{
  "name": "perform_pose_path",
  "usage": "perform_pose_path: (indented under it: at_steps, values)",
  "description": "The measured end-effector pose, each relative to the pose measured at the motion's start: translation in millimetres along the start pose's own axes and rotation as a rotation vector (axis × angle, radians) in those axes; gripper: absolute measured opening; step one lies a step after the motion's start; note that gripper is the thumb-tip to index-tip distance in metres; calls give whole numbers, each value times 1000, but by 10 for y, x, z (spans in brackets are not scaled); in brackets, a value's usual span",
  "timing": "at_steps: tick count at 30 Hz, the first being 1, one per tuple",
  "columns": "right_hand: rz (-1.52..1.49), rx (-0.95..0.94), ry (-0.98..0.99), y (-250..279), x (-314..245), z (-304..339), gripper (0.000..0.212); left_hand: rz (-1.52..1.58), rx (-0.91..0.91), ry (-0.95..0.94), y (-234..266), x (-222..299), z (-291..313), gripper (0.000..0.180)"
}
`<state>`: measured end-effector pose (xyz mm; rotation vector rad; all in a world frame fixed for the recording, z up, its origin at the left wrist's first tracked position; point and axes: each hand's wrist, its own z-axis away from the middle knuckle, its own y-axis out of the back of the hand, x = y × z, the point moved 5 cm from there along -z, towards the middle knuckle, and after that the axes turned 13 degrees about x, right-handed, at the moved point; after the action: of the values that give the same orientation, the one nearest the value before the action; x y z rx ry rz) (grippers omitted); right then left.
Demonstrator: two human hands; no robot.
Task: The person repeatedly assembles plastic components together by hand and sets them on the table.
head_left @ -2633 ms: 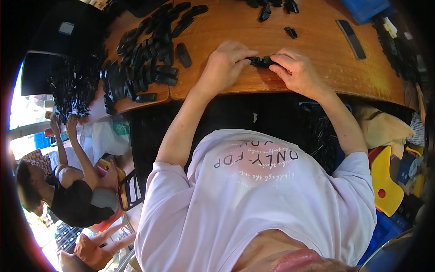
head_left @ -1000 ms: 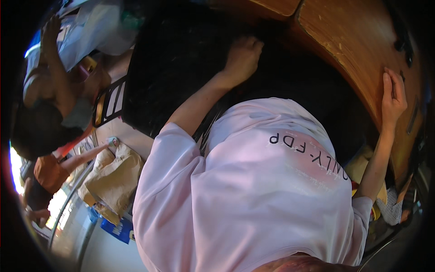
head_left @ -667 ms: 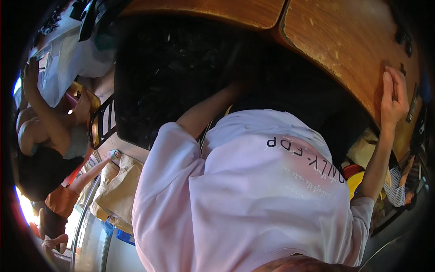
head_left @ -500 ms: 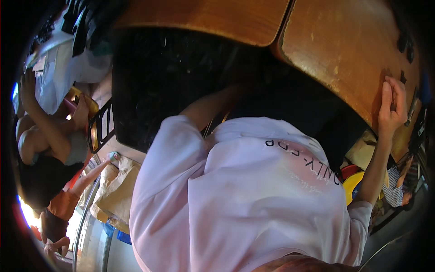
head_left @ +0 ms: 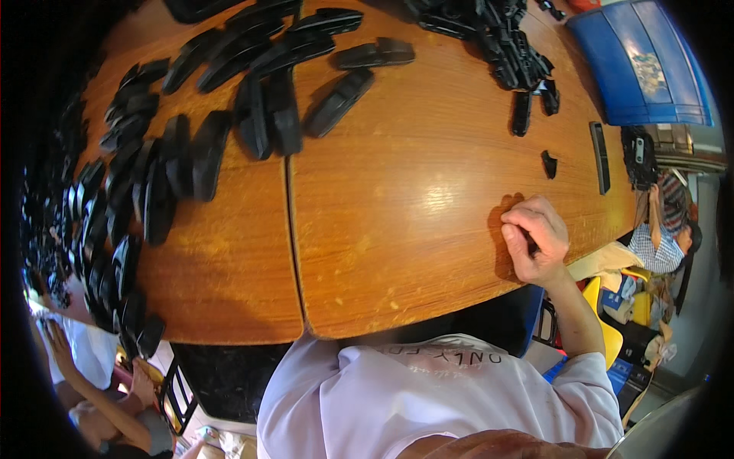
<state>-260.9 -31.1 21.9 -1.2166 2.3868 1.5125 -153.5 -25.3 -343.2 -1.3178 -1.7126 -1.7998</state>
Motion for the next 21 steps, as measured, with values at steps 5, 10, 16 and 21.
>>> perform_pose_path:
  at_steps: [5, 10, 16, 21]
  values:
    - [9, 2, -5, 19, 32, -14, 19, 4, 37, -34, -307, 12, 176, 32]
    - [-20, -8, -1, -36, -5, -43, 18, -56, 106, -1, -312, -138, 536, 30]
    - [20, 27, -35, 34, 21, 44, 12, -210, 223, 72, 47, -344, 1111, 29]
    - [-41, 44, -33, -59, -43, 22, 10, -376, 346, 144, 520, -425, 1694, 27]
